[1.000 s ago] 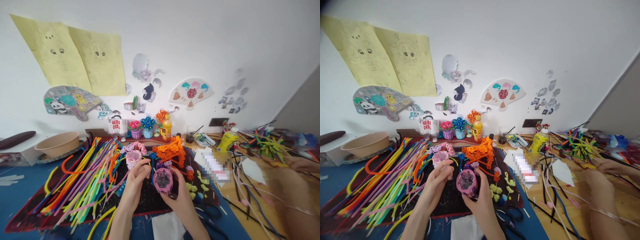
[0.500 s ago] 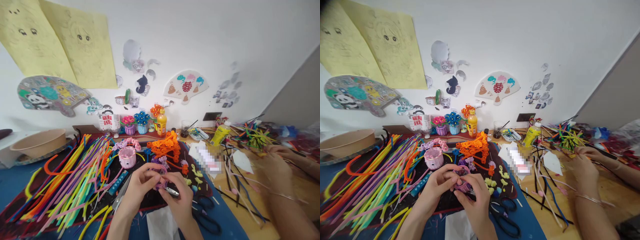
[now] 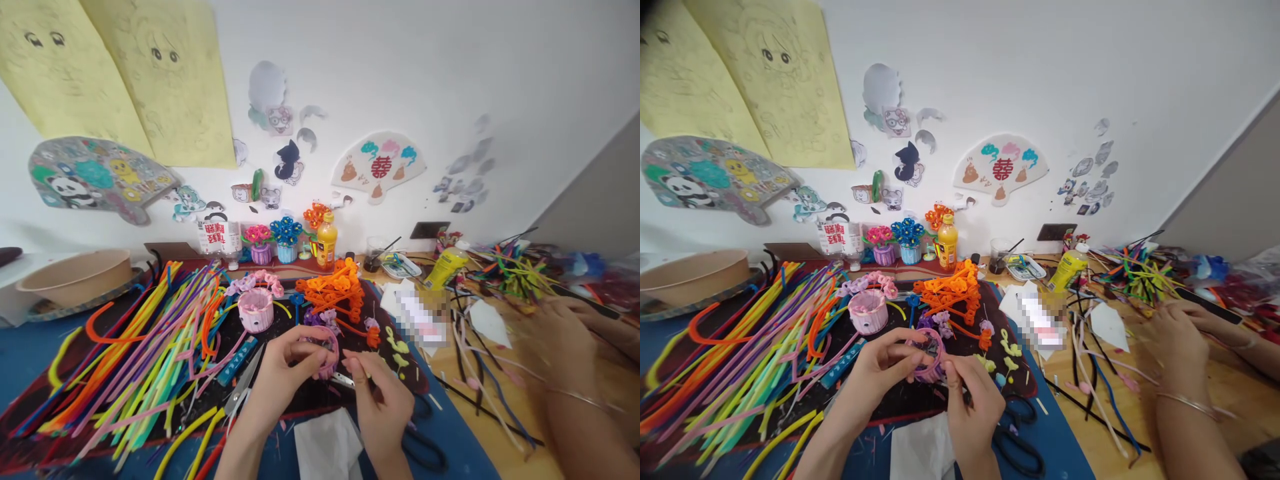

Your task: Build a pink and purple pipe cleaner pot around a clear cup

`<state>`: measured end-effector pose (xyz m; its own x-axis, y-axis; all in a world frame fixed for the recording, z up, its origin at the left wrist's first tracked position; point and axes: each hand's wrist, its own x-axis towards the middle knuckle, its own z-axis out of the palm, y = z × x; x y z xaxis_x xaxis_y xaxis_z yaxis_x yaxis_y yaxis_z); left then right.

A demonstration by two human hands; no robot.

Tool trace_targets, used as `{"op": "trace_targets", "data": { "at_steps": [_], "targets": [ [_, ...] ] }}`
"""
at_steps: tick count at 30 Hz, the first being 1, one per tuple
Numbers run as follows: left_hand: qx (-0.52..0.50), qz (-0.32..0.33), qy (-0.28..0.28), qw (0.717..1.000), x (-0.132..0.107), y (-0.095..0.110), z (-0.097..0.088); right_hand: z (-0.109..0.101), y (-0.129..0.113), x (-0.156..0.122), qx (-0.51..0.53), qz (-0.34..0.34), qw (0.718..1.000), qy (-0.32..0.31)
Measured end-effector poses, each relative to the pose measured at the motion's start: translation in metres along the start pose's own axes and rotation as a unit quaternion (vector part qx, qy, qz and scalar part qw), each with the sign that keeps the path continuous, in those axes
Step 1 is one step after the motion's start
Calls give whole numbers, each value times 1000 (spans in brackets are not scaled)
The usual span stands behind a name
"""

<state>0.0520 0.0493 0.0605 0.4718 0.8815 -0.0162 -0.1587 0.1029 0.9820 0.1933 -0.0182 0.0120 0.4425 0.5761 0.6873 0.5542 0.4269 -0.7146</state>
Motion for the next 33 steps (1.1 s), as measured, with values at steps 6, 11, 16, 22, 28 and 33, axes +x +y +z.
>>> {"op": "trace_targets", "data": {
  "at_steps": [6,11,16,22,28,33],
  "targets": [
    [19,-2,16,1000,-2,0,-4,-5,14,2,-115,70,991,14],
    [38,5,13,999,0,2,-1,-2,19,5,-198,-2,980,19],
    [62,18,9,998,1,0,1,-2,8,3,-87,-34,995,-39],
    [88,23,-16,996,2,-3,4,1,0,1,-29,-58,993,-96],
    [102,26,-32,994,1,-6,3,0,0,1,6,-78,993,-93],
    [91,39,-5,995,-2,1,-1,-4,9,-2,-10,29,999,-10]
  ]
}}
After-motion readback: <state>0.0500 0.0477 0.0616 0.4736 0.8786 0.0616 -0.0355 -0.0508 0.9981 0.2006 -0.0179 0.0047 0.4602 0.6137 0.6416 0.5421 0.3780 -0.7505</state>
